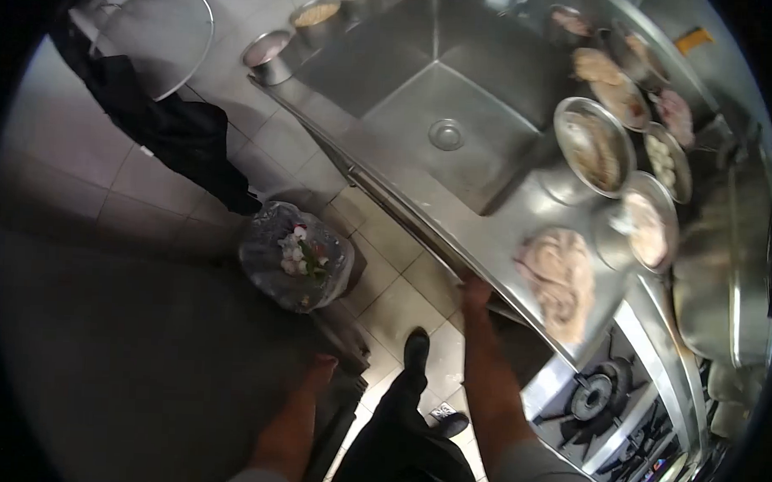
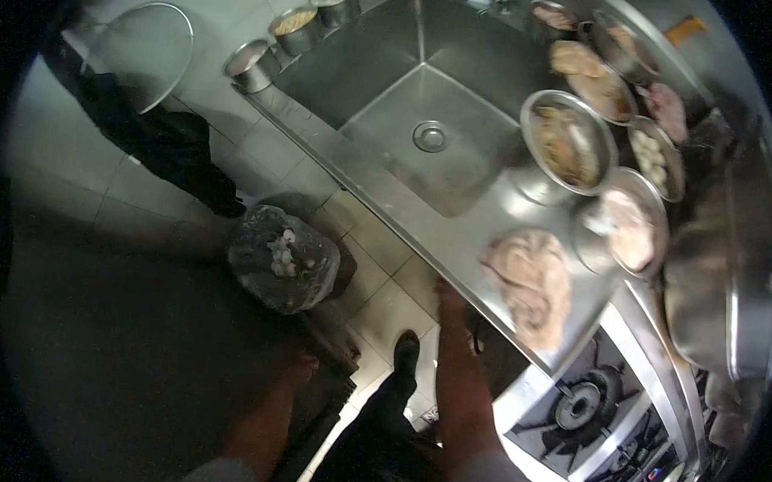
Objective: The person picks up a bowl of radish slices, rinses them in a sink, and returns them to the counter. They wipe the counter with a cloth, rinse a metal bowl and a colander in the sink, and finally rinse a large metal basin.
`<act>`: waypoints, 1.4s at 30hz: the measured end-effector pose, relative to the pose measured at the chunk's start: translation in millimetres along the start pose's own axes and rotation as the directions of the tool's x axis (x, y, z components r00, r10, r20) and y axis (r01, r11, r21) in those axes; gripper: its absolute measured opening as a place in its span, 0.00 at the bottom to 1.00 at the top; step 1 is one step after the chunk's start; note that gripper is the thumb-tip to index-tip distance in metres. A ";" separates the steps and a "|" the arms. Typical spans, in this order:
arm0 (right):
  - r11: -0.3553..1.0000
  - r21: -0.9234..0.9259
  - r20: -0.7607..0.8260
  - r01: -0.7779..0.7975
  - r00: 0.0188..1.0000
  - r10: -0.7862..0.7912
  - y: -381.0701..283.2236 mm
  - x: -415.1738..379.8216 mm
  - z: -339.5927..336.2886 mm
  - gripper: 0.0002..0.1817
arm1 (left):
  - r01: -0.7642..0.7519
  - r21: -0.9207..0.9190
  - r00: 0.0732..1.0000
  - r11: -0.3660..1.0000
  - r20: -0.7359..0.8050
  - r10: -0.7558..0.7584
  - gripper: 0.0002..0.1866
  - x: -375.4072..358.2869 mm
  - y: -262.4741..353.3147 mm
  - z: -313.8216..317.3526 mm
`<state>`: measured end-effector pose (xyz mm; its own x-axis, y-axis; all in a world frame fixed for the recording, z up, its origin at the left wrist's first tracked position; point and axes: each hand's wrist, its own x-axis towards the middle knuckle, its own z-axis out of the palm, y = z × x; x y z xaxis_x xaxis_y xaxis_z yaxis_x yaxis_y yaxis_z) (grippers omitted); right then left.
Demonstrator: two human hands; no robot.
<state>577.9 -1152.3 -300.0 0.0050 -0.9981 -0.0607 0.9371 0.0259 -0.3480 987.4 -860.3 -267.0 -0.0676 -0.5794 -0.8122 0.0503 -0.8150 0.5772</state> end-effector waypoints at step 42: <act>0.966 -0.229 -0.528 -0.122 0.849 -0.018 -42.3 185.1 -119.9 0.10 | 0.072 -0.189 0.915 0.979 -0.378 -0.141 0.14 101.9 -92.4 85.3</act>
<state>497.4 -1331.5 -408.7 -0.1974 -0.8185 -0.5395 0.8245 0.1591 -0.5431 890.9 -844.1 -396.0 0.3077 -0.4150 -0.8562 0.2324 -0.8399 0.4906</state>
